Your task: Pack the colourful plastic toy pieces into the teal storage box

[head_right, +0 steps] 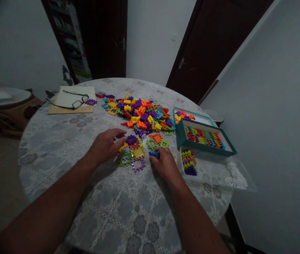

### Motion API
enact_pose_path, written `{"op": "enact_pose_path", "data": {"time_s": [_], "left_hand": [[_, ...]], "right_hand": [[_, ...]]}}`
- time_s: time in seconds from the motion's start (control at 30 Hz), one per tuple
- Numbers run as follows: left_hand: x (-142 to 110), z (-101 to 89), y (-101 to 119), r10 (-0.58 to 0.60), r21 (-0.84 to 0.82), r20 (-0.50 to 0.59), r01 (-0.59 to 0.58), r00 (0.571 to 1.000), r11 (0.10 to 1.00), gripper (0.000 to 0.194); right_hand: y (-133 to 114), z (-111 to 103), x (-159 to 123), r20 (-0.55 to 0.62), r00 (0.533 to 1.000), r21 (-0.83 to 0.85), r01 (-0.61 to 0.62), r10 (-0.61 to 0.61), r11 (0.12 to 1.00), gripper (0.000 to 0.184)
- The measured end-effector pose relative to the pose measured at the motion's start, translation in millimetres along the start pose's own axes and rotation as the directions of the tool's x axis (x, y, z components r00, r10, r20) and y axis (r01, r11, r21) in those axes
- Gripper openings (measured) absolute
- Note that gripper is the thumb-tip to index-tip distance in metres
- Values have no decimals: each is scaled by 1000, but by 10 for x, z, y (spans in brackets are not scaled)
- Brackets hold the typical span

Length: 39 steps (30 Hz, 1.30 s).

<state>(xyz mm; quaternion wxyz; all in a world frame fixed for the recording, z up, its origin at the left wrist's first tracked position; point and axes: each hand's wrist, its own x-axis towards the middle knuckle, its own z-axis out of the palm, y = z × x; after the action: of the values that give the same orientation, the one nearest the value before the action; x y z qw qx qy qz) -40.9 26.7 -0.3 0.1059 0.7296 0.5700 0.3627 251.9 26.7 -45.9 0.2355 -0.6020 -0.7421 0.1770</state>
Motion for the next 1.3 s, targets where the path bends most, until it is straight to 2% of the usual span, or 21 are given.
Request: {"op": "enact_pose_path", "data": {"time_s": [0.1,0.2,0.37,0.43,0.57,0.73,0.83,0.93,1.0,1.1,1.2,1.3], "left_hand": [[-4,-14,20,37,-32,2,-37,999,999,24],[-16,-25,65,121,-69,40,-118,992,991,24],[-50,20,127,268,-114,137,-254,954,961,24],[-60,46,126,292,-114,163,-276,942,954,24],[-45,45,71,258,-70,141,-250,956,966,21],[21,-38,7,167,-16,57,-167,984,986,29],[54,-64,-9,126,-5,70,-126,990,992,35],[64,-61,-12,105,5,83,-106,991,994,36],[64,-56,-12,100,13,82,-101,992,995,36],[66,-64,-14,89,22,66,-91,994,996,37],[72,-87,-31,66,27,39,-67,997,997,35],[76,-102,-57,42,26,18,-42,999,999,33]], "right_hand": [[-24,-30,-26,4,1000,43,27,-27,999,23],[-66,-39,-54,9,997,90,74,-76,993,17],[-142,-21,-99,29,991,144,127,-133,981,47],[-155,-30,-109,30,985,114,167,-171,979,48],[-169,-70,-109,25,981,39,189,-190,981,29],[-285,-173,-118,77,982,32,170,-172,985,19],[-387,-415,-161,70,978,42,196,-199,980,17],[-385,-859,-252,1,979,12,204,-204,979,16],[-272,-1195,-327,-36,986,-48,160,-162,986,16],[47,-1593,-426,16,993,-147,115,-114,982,14],[401,-1757,-503,132,990,-226,73,-43,971,14],[644,-1740,-555,225,974,-267,25,37,963,18]]}}
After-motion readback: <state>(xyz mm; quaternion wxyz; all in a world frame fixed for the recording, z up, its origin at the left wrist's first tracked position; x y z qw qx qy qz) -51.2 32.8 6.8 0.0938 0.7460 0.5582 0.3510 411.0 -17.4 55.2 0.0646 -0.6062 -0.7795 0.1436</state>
